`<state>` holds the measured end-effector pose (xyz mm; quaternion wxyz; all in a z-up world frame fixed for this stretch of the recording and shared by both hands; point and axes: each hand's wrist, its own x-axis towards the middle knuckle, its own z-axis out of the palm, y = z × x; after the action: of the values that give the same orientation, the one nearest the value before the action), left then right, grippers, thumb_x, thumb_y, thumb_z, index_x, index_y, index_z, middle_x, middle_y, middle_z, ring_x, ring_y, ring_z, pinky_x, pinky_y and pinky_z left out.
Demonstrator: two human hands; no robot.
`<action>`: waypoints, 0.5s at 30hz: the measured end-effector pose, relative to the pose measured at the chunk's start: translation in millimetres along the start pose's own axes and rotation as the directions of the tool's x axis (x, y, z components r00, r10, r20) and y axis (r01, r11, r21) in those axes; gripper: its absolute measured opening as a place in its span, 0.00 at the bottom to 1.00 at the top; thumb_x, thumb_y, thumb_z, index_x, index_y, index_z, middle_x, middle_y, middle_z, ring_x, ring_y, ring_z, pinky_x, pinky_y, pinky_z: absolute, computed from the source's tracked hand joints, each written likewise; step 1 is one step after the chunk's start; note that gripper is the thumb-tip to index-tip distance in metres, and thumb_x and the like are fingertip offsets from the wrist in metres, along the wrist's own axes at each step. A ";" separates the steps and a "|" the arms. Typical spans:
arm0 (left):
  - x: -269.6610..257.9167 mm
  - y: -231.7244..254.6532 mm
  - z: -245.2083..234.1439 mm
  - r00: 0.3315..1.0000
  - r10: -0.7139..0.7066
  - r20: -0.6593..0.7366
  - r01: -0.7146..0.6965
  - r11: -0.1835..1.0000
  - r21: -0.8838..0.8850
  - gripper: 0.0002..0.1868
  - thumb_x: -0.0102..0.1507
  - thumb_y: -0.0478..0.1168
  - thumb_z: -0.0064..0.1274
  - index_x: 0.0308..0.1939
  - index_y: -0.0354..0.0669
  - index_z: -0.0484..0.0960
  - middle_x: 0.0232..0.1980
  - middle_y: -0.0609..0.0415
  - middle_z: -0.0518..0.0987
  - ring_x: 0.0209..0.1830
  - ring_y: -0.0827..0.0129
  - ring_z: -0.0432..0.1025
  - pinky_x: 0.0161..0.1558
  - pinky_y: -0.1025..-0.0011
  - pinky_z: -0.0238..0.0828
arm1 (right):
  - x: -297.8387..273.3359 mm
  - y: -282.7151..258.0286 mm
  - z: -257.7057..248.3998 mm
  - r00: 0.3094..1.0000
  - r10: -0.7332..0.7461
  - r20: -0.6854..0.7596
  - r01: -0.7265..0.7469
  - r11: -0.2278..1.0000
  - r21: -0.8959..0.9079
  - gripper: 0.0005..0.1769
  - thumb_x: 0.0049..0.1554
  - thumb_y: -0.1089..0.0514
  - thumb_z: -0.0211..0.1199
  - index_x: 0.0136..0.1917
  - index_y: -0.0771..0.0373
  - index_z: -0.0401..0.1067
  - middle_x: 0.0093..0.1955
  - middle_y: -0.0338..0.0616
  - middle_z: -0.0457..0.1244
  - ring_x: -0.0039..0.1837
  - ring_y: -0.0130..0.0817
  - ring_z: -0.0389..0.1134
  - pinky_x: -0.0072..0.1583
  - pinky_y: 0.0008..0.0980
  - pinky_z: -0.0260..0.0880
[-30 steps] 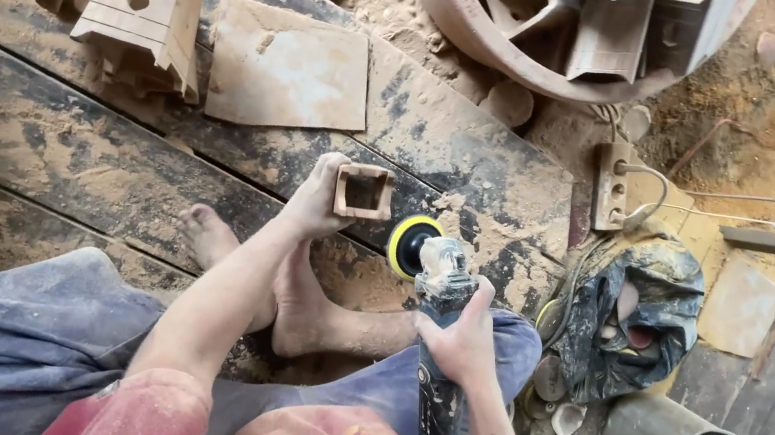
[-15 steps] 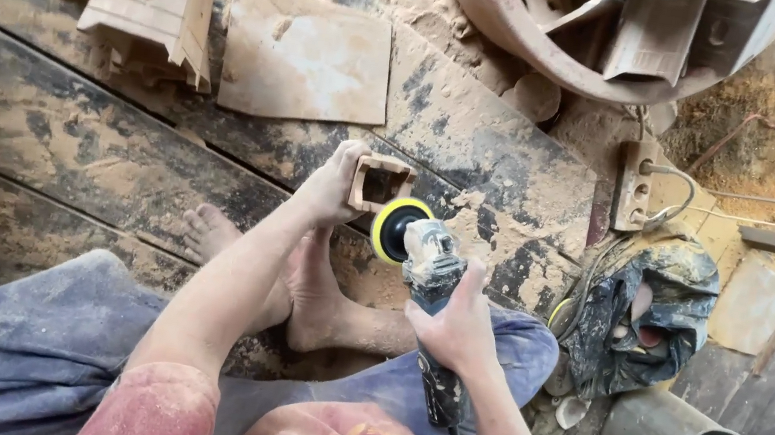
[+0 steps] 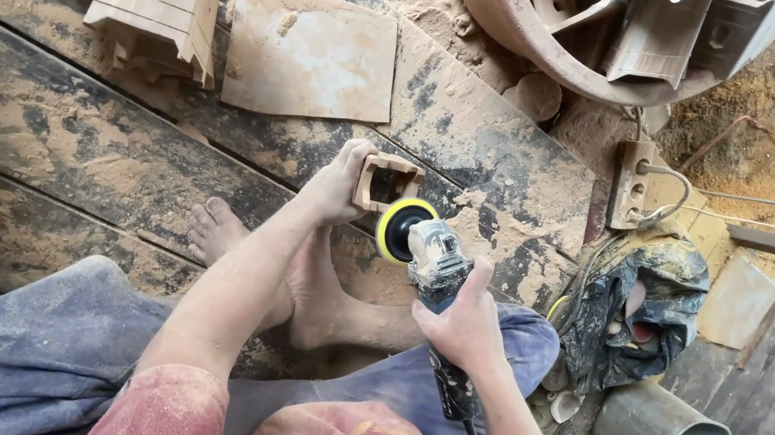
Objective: The person uses an angle grinder with a sanding disc to smooth the edges of small wooden birdhouses. They pick up each birdhouse from a pile, sand the edges, and place the finished piece into a large bucket.
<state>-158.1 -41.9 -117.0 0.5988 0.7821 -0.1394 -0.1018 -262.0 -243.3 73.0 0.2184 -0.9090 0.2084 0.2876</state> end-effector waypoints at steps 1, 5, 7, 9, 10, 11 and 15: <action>-0.3 -1.4 0.1 0.999 -0.032 0.023 0.032 0.999 0.011 0.45 0.46 0.34 0.67 0.62 0.46 0.56 0.66 0.40 0.61 0.50 0.23 0.72 0.55 0.35 0.75 | 1.0 0.9 -0.2 1.000 0.007 -0.001 -0.007 1.000 -0.005 0.53 0.42 0.46 0.73 0.70 0.59 0.45 0.56 0.72 0.66 0.60 0.72 0.68 0.63 0.65 0.69; 1.0 -35.9 17.2 0.992 -0.119 0.050 0.114 0.989 0.097 0.50 0.43 0.39 0.69 0.65 0.60 0.56 0.69 0.54 0.59 0.50 0.33 0.76 0.53 0.40 0.80 | -1.9 -2.0 -14.9 0.998 0.041 -0.048 -0.041 0.999 -0.008 0.51 0.43 0.46 0.73 0.70 0.60 0.46 0.56 0.73 0.66 0.62 0.72 0.68 0.65 0.65 0.68; 4.4 -54.1 24.8 0.989 -0.136 0.063 0.128 0.984 0.123 0.52 0.43 0.40 0.69 0.66 0.62 0.55 0.70 0.55 0.58 0.49 0.33 0.76 0.53 0.40 0.79 | 1.7 9.1 -11.6 0.995 0.053 -0.087 -0.051 0.998 0.022 0.52 0.43 0.46 0.73 0.70 0.60 0.45 0.56 0.72 0.66 0.62 0.70 0.68 0.65 0.64 0.68; 4.5 -63.2 30.4 0.984 -0.162 0.080 0.149 0.978 0.148 0.53 0.42 0.40 0.69 0.66 0.64 0.54 0.71 0.57 0.57 0.47 0.32 0.76 0.54 0.40 0.79 | -4.7 0.8 -14.1 0.990 0.070 -0.118 -0.064 0.997 0.052 0.52 0.42 0.45 0.73 0.70 0.59 0.45 0.57 0.70 0.67 0.62 0.69 0.69 0.66 0.62 0.68; 4.9 -62.9 30.5 0.980 -0.178 0.084 0.164 0.975 0.151 0.54 0.42 0.41 0.69 0.67 0.64 0.54 0.72 0.57 0.56 0.47 0.31 0.76 0.55 0.39 0.79 | -12.0 -14.2 -18.7 0.997 0.036 -0.066 -0.031 0.997 0.071 0.48 0.44 0.47 0.71 0.68 0.61 0.47 0.55 0.72 0.67 0.61 0.70 0.69 0.64 0.65 0.68; 5.4 -62.9 30.6 0.977 -0.192 0.095 0.175 0.972 0.157 0.54 0.42 0.41 0.69 0.67 0.64 0.54 0.72 0.57 0.56 0.47 0.30 0.76 0.55 0.38 0.79 | -20.3 -28.8 -22.1 1.000 0.004 -0.015 -0.003 0.995 0.097 0.43 0.46 0.50 0.69 0.66 0.62 0.49 0.54 0.73 0.67 0.61 0.72 0.69 0.62 0.67 0.68; 1.6 -26.2 14.2 0.976 -0.187 0.111 0.173 0.977 0.126 0.50 0.45 0.38 0.67 0.66 0.59 0.54 0.71 0.50 0.56 0.49 0.25 0.74 0.56 0.35 0.76 | -3.9 -3.4 0.3 1.000 -0.007 0.028 0.007 1.000 0.004 0.49 0.44 0.45 0.73 0.68 0.60 0.47 0.55 0.71 0.67 0.60 0.71 0.69 0.64 0.66 0.69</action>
<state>-158.7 -48.9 -146.0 0.5310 0.8171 -0.1100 -0.1954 -263.3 -239.4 76.1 0.2240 -0.9052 0.2028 0.2990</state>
